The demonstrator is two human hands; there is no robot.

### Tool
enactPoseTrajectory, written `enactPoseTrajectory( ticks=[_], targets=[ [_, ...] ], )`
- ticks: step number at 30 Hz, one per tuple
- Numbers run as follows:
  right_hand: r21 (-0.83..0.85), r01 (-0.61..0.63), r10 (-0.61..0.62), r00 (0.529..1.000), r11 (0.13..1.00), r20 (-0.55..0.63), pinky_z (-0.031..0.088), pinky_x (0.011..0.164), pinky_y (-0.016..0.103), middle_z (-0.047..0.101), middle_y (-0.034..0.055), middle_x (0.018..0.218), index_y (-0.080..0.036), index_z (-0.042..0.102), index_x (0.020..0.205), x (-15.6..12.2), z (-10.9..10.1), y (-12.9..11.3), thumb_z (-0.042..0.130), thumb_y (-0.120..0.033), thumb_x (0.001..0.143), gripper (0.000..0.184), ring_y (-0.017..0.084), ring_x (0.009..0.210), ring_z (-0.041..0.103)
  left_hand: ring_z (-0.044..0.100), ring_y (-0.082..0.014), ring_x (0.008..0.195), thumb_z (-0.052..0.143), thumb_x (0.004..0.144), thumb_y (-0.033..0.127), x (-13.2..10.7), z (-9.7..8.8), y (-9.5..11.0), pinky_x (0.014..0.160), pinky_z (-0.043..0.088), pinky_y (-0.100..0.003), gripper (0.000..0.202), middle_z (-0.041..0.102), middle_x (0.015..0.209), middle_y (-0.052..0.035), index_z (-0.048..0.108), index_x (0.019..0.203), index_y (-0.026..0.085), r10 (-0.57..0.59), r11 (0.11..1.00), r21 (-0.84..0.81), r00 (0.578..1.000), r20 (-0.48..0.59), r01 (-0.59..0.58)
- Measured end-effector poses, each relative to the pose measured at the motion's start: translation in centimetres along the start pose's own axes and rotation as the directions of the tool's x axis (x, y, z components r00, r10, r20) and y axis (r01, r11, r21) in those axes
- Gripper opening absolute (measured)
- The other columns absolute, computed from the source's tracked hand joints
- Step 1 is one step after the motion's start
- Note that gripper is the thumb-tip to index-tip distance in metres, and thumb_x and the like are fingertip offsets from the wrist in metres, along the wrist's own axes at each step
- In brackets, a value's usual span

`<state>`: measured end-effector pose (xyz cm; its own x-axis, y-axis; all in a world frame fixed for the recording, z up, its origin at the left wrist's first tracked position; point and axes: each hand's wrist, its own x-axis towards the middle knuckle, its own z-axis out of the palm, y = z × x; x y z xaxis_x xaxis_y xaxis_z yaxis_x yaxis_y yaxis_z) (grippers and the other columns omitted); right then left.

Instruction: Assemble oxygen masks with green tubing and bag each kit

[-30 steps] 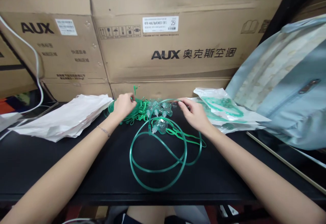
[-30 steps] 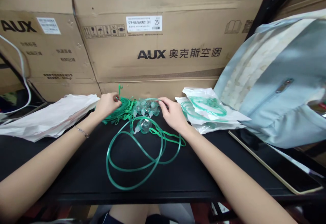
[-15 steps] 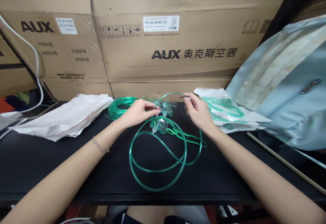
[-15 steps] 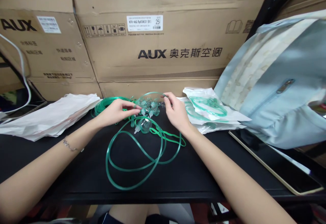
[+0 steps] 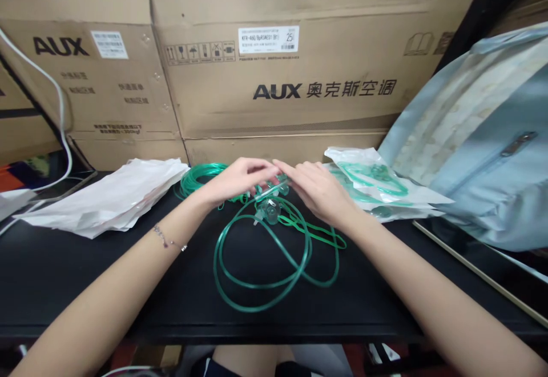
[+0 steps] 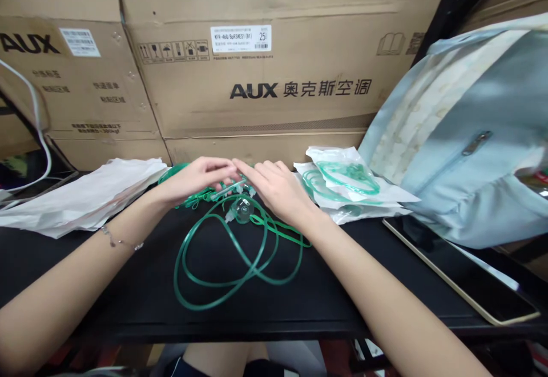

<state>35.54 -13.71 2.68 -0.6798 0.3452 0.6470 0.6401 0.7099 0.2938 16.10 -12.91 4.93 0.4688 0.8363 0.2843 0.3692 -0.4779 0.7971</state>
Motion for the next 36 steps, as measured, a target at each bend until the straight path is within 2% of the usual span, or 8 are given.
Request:
enactPoseTrajectory(
  ticks=[3,7,11,15,19,28,33,36],
  targets=[
    [0.156,-0.072,0.087,0.992,0.985,-0.091,0.042,0.070,0.031,0.059,0.0099,0.089,-0.013,0.048,0.119,-0.4,0.0,1.1,0.028,-0.023,0.092,0.035,0.019,0.080,0.052,0.056,-0.0119,0.065,0.051,0.075,0.037,1.0,-1.2,-2.0,0.054,0.044,-0.022,0.028,0.065,0.082,-0.0061,0.062,0.084,0.013,-0.085,0.993,0.076,0.993,-0.086,0.092],
    [0.388,-0.209,0.284,0.948,0.897,-0.145,0.041,0.064,0.027,0.058,0.0054,0.077,-0.016,0.054,0.094,-0.7,0.6,1.5,0.027,-0.034,0.093,0.032,0.014,0.068,0.053,0.057,-0.0136,0.064,0.061,0.063,0.029,1.9,-0.6,-3.9,0.050,0.043,-0.020,0.027,0.065,0.074,-0.0030,0.066,0.086,0.014,-0.285,0.944,0.241,0.927,0.244,0.227],
    [0.698,-0.335,0.491,0.871,0.633,-0.027,0.034,0.049,0.022,0.037,-0.0042,0.053,-0.017,0.051,0.078,-0.8,1.2,-0.1,0.020,-0.043,0.093,0.043,0.009,0.045,0.037,0.060,-0.0154,0.070,0.065,0.059,0.030,1.6,0.9,-4.0,0.049,0.044,-0.018,0.034,0.067,0.082,-0.0038,0.065,0.091,0.017,-0.320,0.947,0.131,0.868,0.380,0.292],
    [0.813,-0.267,0.150,0.964,0.517,0.221,0.032,0.047,0.021,0.030,-0.0061,0.047,-0.015,0.059,0.078,-0.9,1.3,-2.3,0.023,-0.041,0.093,0.047,0.008,0.042,0.033,0.059,-0.0135,0.059,0.063,0.061,0.023,1.2,2.3,-4.1,0.046,0.042,-0.018,0.018,0.067,0.071,-0.0033,0.067,0.077,0.016,-0.208,0.975,0.018,0.885,0.417,0.221],
    [0.712,-0.163,-0.122,0.936,0.684,0.331,0.033,0.053,0.022,0.039,-0.0040,0.048,-0.016,0.064,0.074,-1.2,1.7,-3.1,0.030,-0.030,0.091,0.040,0.008,0.046,0.039,0.056,-0.0113,0.052,0.062,0.063,0.024,1.0,3.4,-4.4,0.046,0.040,-0.018,0.020,0.065,0.061,-0.0007,0.067,0.081,0.015,-0.211,0.966,-0.078,0.924,0.319,0.247],
    [0.618,-0.148,-0.107,0.928,0.773,0.356,0.038,0.062,0.024,0.055,0.0023,0.063,-0.015,0.062,0.076,-1.5,2.8,-2.5,0.023,-0.025,0.092,0.044,0.011,0.058,0.050,0.055,-0.0102,0.051,0.068,0.057,0.018,1.3,4.7,-4.8,0.050,0.041,-0.021,0.017,0.060,0.055,0.0011,0.061,0.070,0.011,-0.346,0.866,-0.293,0.908,0.235,0.406],
    [0.630,-0.202,-0.065,0.925,0.750,0.374,0.038,0.061,0.023,0.051,0.0001,0.062,-0.015,0.061,0.085,-1.7,3.2,-2.4,0.022,-0.027,0.093,0.041,0.010,0.057,0.048,0.057,-0.0099,0.054,0.071,0.058,0.017,0.5,3.7,-3.9,0.053,0.045,-0.022,0.028,0.060,0.061,0.0018,0.052,0.079,0.014,-0.356,0.851,-0.393,0.933,0.054,0.348],
    [0.680,-0.262,0.025,0.941,0.684,0.338,0.039,0.061,0.023,0.049,-0.0009,0.064,-0.014,0.054,0.103,-1.7,3.4,-2.3,0.022,-0.026,0.093,0.035,0.010,0.056,0.046,0.061,-0.0113,0.066,0.067,0.066,0.018,-0.4,1.9,-3.0,0.063,0.050,-0.026,0.026,0.063,0.077,-0.0011,0.049,0.085,0.015,-0.296,0.808,-0.574,0.933,-0.202,0.132]
  ],
)
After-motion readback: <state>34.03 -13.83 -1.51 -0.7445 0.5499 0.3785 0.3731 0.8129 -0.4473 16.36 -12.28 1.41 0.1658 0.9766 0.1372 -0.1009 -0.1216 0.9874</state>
